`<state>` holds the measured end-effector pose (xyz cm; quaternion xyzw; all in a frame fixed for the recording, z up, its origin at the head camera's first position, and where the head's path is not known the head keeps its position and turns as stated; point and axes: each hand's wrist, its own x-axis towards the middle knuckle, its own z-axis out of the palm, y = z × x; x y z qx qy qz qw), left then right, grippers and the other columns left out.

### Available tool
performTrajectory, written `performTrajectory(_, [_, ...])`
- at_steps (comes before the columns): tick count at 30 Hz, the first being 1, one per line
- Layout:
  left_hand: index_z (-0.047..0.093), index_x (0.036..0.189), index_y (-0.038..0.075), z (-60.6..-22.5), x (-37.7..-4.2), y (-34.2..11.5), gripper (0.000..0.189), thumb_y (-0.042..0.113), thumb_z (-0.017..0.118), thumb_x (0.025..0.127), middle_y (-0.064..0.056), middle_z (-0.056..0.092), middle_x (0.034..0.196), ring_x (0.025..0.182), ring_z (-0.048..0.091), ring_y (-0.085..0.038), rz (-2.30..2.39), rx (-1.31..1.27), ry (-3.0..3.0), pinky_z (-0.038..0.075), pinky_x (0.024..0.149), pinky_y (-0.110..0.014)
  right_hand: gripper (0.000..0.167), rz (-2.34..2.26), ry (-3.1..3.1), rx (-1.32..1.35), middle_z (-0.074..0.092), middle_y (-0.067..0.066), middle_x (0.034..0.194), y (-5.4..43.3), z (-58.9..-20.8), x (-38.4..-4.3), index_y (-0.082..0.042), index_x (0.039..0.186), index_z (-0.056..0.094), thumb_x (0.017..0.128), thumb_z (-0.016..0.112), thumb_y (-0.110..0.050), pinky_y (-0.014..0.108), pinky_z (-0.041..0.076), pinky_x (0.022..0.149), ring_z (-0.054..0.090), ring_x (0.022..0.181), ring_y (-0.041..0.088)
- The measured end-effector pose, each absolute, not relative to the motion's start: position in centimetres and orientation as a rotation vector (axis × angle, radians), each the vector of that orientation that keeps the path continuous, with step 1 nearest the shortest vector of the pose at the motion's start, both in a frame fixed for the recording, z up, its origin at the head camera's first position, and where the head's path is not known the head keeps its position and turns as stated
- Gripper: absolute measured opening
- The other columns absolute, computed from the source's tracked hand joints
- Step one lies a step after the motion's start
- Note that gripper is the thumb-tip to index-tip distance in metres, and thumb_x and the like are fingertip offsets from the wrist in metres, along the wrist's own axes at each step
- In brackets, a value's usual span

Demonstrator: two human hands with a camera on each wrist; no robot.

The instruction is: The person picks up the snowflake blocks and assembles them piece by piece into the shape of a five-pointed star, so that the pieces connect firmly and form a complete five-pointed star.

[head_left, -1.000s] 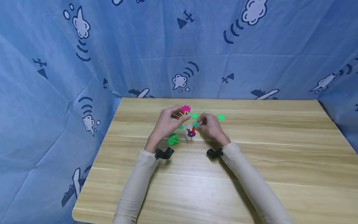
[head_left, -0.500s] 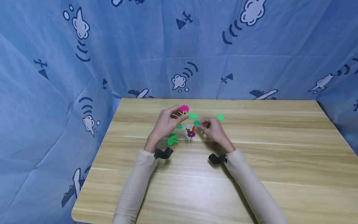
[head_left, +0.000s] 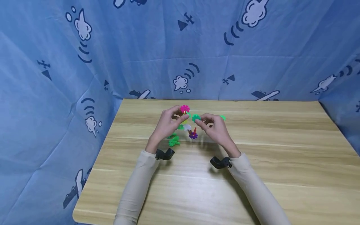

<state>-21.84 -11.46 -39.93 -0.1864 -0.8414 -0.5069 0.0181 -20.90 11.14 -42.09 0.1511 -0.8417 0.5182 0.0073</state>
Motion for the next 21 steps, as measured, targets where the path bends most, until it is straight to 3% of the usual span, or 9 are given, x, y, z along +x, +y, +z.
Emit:
performTrajectory(11, [0.070,0.121,0.012,-39.99,-21.78,-11.18,0.030,0.035,0.068,0.102,-0.007,0.076,0.113,0.106,0.071,-0.020,-1.597,-0.575,-2.610,0.062,0.095,-0.039,0.019,1.605,-2.644,0.476,0.079,0.008,0.096,10.88,-41.31,-20.38,-0.010,0.102,0.078,0.098,0.075,-0.028,0.029,0.054,0.066,0.068,0.083,0.019])
performTrajectory(21, [0.071,0.118,0.011,-40.18,-21.69,-10.89,0.030,0.037,0.069,0.101,-0.006,0.078,0.111,0.103,0.073,-0.018,-1.607,-0.576,-2.607,0.062,0.091,-0.034,0.018,1.658,-2.617,0.507,0.079,0.014,0.093,10.86,-41.20,-20.30,-0.010,0.102,0.078,0.101,0.071,-0.026,0.028,0.054,0.065,0.071,0.083,0.036])
